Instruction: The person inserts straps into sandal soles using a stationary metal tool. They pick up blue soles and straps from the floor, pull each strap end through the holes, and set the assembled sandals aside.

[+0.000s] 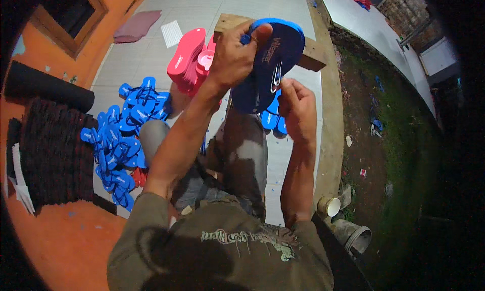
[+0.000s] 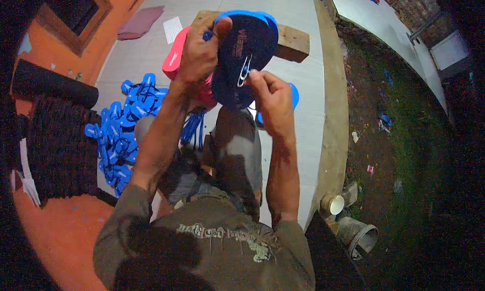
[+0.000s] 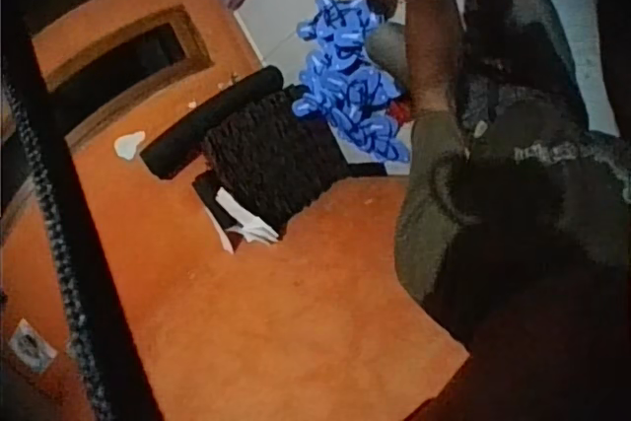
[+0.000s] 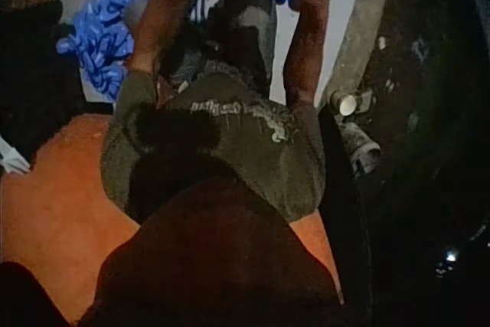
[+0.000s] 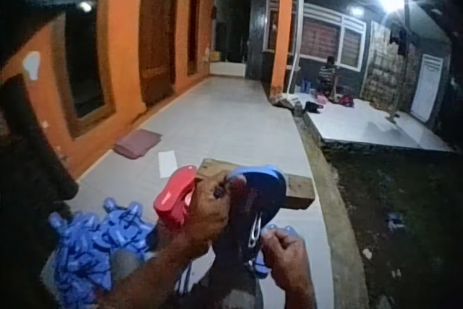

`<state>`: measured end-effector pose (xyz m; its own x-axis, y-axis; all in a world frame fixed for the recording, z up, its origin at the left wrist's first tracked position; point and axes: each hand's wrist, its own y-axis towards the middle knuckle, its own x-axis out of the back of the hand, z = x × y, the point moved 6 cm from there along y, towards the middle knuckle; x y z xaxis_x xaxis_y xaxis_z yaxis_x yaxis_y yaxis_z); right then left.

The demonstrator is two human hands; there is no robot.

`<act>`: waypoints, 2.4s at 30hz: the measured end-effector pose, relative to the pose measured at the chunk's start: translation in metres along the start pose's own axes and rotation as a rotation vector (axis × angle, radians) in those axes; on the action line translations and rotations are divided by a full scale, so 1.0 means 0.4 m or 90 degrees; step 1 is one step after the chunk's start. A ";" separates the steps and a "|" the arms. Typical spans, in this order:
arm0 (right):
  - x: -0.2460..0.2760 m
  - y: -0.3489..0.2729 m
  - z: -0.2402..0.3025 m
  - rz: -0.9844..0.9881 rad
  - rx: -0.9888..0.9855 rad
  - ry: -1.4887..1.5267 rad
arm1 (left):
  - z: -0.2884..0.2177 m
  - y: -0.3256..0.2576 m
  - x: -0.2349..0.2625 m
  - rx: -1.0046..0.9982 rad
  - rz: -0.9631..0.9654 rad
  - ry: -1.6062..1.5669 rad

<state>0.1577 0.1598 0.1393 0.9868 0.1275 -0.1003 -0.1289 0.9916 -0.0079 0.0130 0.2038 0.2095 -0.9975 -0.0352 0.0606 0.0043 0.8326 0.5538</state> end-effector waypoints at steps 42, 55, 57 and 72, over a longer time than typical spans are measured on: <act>-0.032 0.109 0.182 0.100 0.534 -0.130 | -0.016 -0.002 0.052 -0.225 0.150 0.055; 0.011 0.213 0.142 -0.283 0.367 -0.025 | 0.070 0.088 0.048 0.158 0.077 0.197; 0.021 0.212 0.136 -0.260 0.383 0.025 | 0.090 0.036 0.091 0.237 0.083 -0.017; 0.009 0.218 0.145 -0.220 0.348 0.041 | 0.049 0.005 0.046 -0.079 0.118 0.072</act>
<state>0.1558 0.2478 0.1959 0.9521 -0.1861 -0.2425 0.2811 0.8449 0.4551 -0.0066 0.2159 0.1954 -0.9645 0.0445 0.2602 0.2024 0.7571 0.6211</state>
